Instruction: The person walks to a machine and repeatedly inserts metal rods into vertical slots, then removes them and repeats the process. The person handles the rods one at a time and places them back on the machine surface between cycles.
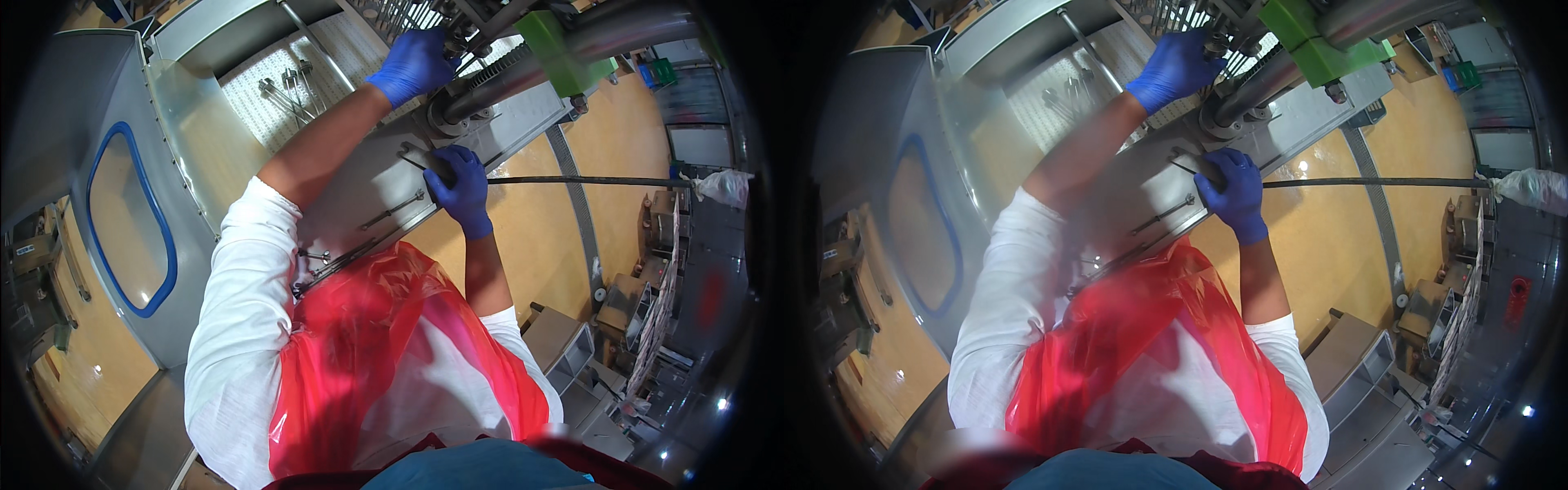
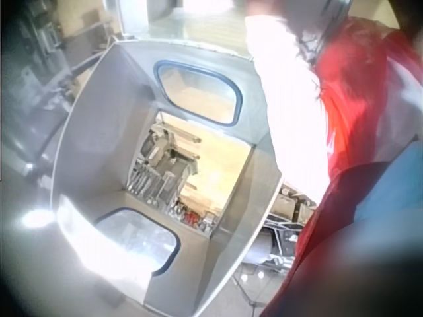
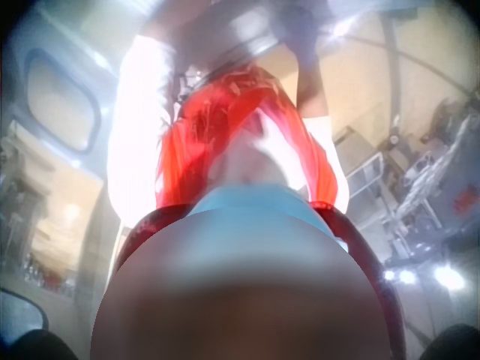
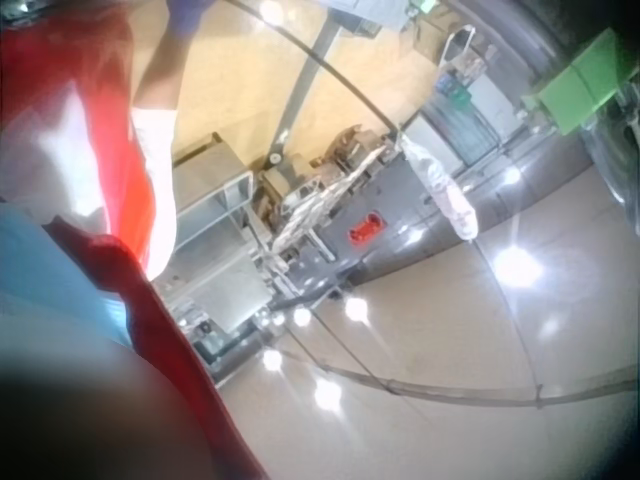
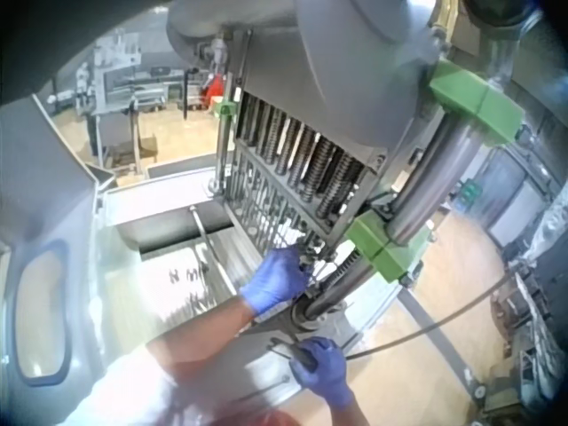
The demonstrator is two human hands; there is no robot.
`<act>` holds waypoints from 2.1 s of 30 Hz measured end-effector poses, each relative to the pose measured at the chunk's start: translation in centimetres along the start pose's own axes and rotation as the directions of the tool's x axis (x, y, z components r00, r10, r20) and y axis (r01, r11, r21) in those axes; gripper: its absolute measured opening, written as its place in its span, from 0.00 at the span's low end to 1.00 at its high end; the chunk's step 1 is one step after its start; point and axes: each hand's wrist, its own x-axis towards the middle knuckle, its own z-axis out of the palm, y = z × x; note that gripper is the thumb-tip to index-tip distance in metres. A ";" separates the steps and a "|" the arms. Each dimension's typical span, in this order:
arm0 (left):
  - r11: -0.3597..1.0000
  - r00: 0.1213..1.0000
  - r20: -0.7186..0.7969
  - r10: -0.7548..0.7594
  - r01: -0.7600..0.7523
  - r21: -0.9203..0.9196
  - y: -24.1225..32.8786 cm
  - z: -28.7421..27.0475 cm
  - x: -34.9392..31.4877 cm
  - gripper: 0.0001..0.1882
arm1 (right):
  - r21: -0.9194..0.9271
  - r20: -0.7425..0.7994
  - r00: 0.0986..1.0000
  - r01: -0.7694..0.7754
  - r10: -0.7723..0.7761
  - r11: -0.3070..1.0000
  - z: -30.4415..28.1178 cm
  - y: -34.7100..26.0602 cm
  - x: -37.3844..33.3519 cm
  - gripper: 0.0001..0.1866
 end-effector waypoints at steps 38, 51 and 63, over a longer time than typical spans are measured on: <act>0.996 0.992 0.090 0.087 -0.089 0.015 -2.5 -0.8 1.1 0.21 | -0.005 0.052 0.999 -0.015 0.015 1.000 -0.3 -0.1 0.3 0.22; 0.996 0.992 0.087 0.091 -0.092 0.010 -3.0 0.0 1.0 0.14 | 0.208 0.077 0.936 -0.352 0.343 0.913 0.2 -4.5 6.4 0.25; 0.993 0.986 0.136 0.092 -0.080 -0.088 -1.3 -1.6 0.4 0.21 | 0.033 -0.277 0.955 -0.101 0.107 0.994 7.2 -2.0 9.9 0.28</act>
